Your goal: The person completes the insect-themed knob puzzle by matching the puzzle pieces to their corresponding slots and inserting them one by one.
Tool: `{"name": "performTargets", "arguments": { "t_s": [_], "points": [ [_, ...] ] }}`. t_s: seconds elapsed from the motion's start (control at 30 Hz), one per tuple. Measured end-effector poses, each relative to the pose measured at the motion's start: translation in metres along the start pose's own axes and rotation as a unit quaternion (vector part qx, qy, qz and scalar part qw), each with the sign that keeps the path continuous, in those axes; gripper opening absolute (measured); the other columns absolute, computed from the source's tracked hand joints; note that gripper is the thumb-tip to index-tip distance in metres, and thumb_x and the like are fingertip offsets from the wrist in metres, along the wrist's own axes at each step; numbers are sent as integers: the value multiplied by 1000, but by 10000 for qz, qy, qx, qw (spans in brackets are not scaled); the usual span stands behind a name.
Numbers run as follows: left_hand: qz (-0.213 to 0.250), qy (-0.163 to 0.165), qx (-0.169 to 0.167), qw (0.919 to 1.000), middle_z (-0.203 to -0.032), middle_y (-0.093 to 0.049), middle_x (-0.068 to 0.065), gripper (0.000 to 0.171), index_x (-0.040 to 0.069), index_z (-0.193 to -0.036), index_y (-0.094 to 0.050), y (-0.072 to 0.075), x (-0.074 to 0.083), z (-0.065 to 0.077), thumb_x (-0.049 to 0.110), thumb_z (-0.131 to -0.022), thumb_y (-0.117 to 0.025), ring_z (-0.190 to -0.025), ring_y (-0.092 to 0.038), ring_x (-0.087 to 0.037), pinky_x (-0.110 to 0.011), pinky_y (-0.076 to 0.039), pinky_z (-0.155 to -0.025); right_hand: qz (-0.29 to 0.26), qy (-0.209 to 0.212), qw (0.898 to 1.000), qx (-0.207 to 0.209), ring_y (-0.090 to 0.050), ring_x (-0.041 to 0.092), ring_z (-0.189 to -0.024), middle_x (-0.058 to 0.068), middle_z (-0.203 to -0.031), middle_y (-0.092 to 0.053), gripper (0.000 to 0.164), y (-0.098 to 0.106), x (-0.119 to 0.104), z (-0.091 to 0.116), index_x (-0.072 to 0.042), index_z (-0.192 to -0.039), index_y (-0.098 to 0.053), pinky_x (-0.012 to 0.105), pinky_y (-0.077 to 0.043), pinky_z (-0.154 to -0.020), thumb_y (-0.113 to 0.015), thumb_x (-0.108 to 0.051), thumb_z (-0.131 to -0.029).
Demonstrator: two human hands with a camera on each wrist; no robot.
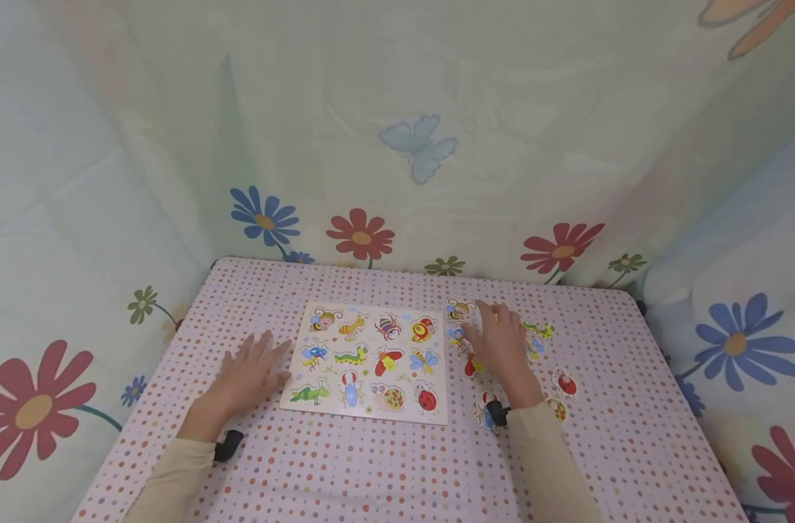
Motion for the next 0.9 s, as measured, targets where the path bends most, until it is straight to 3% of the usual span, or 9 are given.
{"name": "performTargets", "arguments": {
  "t_s": [0.27,0.57,0.73,0.9],
  "points": [
    [226,57,-383,9990,-164,-13,-21,60,25,-158,-33,-5,0,2,39,-103,-52,-147,-8,-50,-77,-5,-108,-764,-306,9966,-103,-51,45,-102,26,-110,-56,49,-21,11,-29,1,-137,-53,58,-47,-80,-64,-29,-100],
    [284,62,-434,9986,-164,-15,-22,57,28,-157,-36,-7,-2,3,35,-103,-54,-147,-9,-51,-77,-6,-108,-1543,-567,9859,-328,-59,39,-95,24,-108,-61,37,-32,11,-44,3,-128,-62,51,-53,-75,-65,-21,-99],
    [255,92,-486,9984,-164,-14,-21,56,29,-157,-35,-9,-2,3,35,-104,-51,-147,-8,-51,-76,-5,-109,-1492,-795,9845,-468,-60,34,-91,21,-105,-63,28,-36,8,-48,2,-118,-66,47,-53,-73,-64,-19,-99],
    [251,110,-429,9987,-164,-14,-21,56,28,-157,-36,-8,0,4,35,-104,-51,-147,-8,-51,-76,-5,-109,-1200,-1004,9864,-512,-59,34,-95,19,-106,-64,26,-40,6,-50,1,-115,-67,50,-51,-80,-62,-19,-100]
  ]
}}
Point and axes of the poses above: each hand's wrist, its own z-axis away from the middle knuckle, its own y-axis out of the back of the hand, x = y × z, the point moved 1 cm from there along -z, towards the middle knuckle
